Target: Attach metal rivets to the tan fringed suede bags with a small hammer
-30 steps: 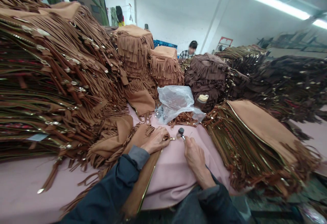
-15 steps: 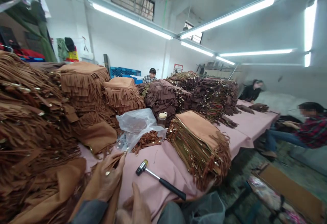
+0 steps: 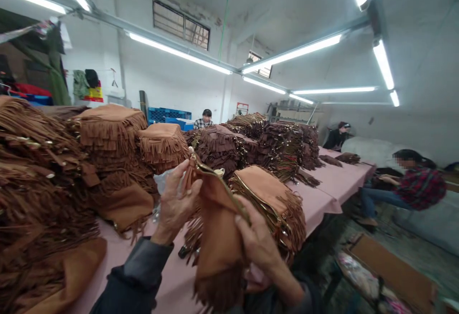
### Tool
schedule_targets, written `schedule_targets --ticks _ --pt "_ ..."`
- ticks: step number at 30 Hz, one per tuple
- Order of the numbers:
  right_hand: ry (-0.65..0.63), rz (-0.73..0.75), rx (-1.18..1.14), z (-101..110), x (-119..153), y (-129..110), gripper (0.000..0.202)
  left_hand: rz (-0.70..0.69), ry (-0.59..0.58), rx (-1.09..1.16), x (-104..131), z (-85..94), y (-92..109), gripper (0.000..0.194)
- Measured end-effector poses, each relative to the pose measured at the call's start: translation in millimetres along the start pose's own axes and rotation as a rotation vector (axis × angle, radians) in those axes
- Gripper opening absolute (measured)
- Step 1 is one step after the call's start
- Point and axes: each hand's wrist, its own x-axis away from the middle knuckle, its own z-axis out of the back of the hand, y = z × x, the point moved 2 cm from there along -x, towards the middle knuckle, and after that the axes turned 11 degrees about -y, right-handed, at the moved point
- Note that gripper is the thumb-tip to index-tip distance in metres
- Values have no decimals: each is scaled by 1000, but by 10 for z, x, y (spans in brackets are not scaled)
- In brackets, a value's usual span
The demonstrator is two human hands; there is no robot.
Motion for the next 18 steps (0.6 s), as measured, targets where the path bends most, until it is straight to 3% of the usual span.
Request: schedule_targets --ticks 2,4,7,9,13,15,18 --pt "148 92 236 624 -161 -319 47 32 -232 35 40 -103 -80 67" --pt "339 100 583 1157 -318 -586 46 47 -459 4 250 -240 -296 64" --pt "490 -14 1092 1628 -543 -662 45 51 -653 -168 804 -430 -750 50" --pt "402 -99 1304 1692 -649 -401 43 89 -695 -267 1234 -505 -1032 42" --pt "-83 -337 1392 1419 -637 592 39 41 -763 -371 1905 -578 -1306 36" --pt "-157 -384 1357 1283 -560 980 42 17 -824 -370 2033 -626 -1308 33" --pt "-155 -357 1240 1285 -492 1195 38 35 -832 -350 1912 -742 -1194 33"
